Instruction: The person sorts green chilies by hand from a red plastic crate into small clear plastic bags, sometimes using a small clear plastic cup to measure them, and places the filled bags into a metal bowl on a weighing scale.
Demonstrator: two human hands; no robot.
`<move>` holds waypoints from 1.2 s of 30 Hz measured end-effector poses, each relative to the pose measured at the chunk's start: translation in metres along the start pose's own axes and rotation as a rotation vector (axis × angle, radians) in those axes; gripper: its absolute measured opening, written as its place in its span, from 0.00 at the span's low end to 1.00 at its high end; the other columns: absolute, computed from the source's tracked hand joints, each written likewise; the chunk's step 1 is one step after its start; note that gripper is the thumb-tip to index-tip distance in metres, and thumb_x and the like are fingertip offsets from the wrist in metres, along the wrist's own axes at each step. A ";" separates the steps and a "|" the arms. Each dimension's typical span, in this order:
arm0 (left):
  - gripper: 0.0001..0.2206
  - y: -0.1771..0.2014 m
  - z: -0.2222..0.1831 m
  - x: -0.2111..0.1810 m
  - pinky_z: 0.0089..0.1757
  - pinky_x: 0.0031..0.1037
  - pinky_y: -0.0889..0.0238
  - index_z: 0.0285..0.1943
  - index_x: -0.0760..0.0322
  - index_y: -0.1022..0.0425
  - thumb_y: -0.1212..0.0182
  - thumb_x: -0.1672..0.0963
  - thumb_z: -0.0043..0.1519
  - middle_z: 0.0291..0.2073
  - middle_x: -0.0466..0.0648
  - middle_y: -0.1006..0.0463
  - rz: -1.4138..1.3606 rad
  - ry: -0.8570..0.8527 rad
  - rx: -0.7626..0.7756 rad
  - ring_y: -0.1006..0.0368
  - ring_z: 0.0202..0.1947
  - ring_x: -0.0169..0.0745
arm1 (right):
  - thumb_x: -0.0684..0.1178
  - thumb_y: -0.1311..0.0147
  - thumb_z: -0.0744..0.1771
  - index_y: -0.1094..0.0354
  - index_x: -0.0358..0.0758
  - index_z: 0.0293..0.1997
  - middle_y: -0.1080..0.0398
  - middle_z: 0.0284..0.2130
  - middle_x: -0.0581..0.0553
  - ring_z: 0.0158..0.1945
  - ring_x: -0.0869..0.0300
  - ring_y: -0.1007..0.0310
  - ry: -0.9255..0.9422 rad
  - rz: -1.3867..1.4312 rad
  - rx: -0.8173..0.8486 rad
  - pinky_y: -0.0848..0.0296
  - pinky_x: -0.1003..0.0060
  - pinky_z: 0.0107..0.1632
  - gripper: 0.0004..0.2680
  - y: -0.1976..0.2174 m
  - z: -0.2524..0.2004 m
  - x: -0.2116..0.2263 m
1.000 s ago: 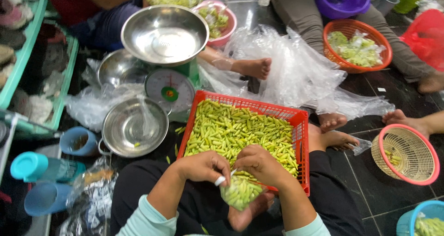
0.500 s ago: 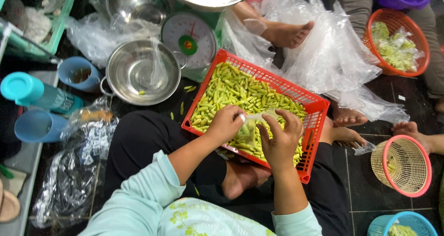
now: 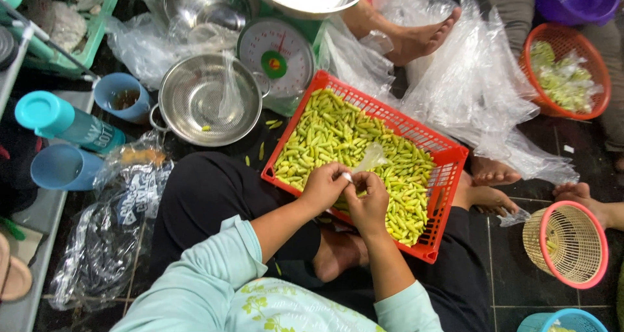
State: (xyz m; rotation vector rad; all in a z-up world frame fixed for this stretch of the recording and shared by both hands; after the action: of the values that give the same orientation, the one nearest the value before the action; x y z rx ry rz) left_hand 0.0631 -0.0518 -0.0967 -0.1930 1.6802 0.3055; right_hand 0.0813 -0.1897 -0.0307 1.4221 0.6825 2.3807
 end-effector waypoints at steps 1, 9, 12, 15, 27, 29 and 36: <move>0.06 0.000 -0.004 -0.012 0.38 0.36 0.28 0.40 0.60 0.16 0.36 0.57 0.57 0.28 0.53 0.19 0.088 -0.089 0.021 0.21 0.34 0.53 | 0.37 0.39 0.60 0.29 0.39 0.34 0.29 0.22 0.42 0.27 0.52 0.28 -0.084 0.027 -0.030 0.30 0.59 0.36 0.05 0.000 -0.003 -0.014; 0.09 -0.021 0.026 0.028 0.58 0.41 0.43 0.42 0.55 0.16 0.32 0.51 0.57 0.46 0.49 0.28 0.137 -0.204 0.264 0.33 0.54 0.57 | 0.35 0.42 0.59 0.30 0.38 0.32 0.33 0.20 0.49 0.24 0.65 0.38 -0.355 0.313 -0.093 0.39 0.70 0.29 0.05 0.003 0.000 -0.061; 0.09 -0.024 0.025 0.034 0.62 0.39 0.47 0.42 0.55 0.16 0.30 0.52 0.57 0.51 0.48 0.28 -0.032 -0.117 0.344 0.36 0.59 0.53 | 0.34 0.43 0.59 0.28 0.37 0.32 0.33 0.19 0.50 0.24 0.66 0.38 -0.365 0.307 -0.079 0.38 0.71 0.29 0.05 0.002 -0.003 -0.054; 0.09 -0.019 0.024 0.029 0.63 0.41 0.47 0.42 0.60 0.15 0.30 0.53 0.57 0.53 0.52 0.29 -0.147 -0.037 0.293 0.36 0.62 0.55 | 0.36 0.42 0.61 0.25 0.38 0.33 0.29 0.24 0.46 0.27 0.63 0.32 -0.307 0.216 -0.058 0.33 0.72 0.30 0.04 0.005 0.003 -0.042; 0.10 -0.001 0.022 0.024 0.61 0.39 0.44 0.39 0.50 0.15 0.27 0.48 0.54 0.55 0.49 0.25 0.230 -0.117 0.066 0.33 0.60 0.54 | 0.46 0.37 0.64 0.27 0.42 0.30 0.32 0.40 0.44 0.47 0.46 0.29 0.062 -0.076 -0.061 0.30 0.55 0.52 0.04 0.010 -0.002 -0.004; 0.10 0.008 0.017 -0.002 0.57 0.39 0.39 0.37 0.52 0.17 0.27 0.50 0.53 0.51 0.47 0.21 0.255 -0.185 0.005 0.28 0.56 0.52 | 0.46 0.37 0.63 0.29 0.44 0.28 0.32 0.39 0.45 0.47 0.46 0.31 0.163 -0.171 -0.096 0.32 0.53 0.52 0.05 0.013 -0.002 0.019; 0.16 -0.012 -0.003 -0.060 0.47 0.26 0.32 0.55 0.65 0.23 0.49 0.62 0.60 0.43 0.49 0.21 -0.076 -0.320 0.427 0.26 0.43 0.38 | 0.47 0.43 0.63 0.29 0.41 0.31 0.34 0.48 0.44 0.55 0.52 0.39 0.072 -0.089 -0.123 0.41 0.57 0.59 0.03 0.039 0.010 0.040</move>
State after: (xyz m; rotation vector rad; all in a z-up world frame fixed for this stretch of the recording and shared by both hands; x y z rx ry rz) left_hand 0.0722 -0.0670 -0.0380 0.1068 1.3797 -0.0807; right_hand 0.0713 -0.2021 0.0239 1.2360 0.5922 2.3707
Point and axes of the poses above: each hand's wrist, its own z-axis towards the middle knuckle, its own y-axis out of the back of the hand, x = y × z, the point moved 7 cm from there along z, towards the middle knuckle
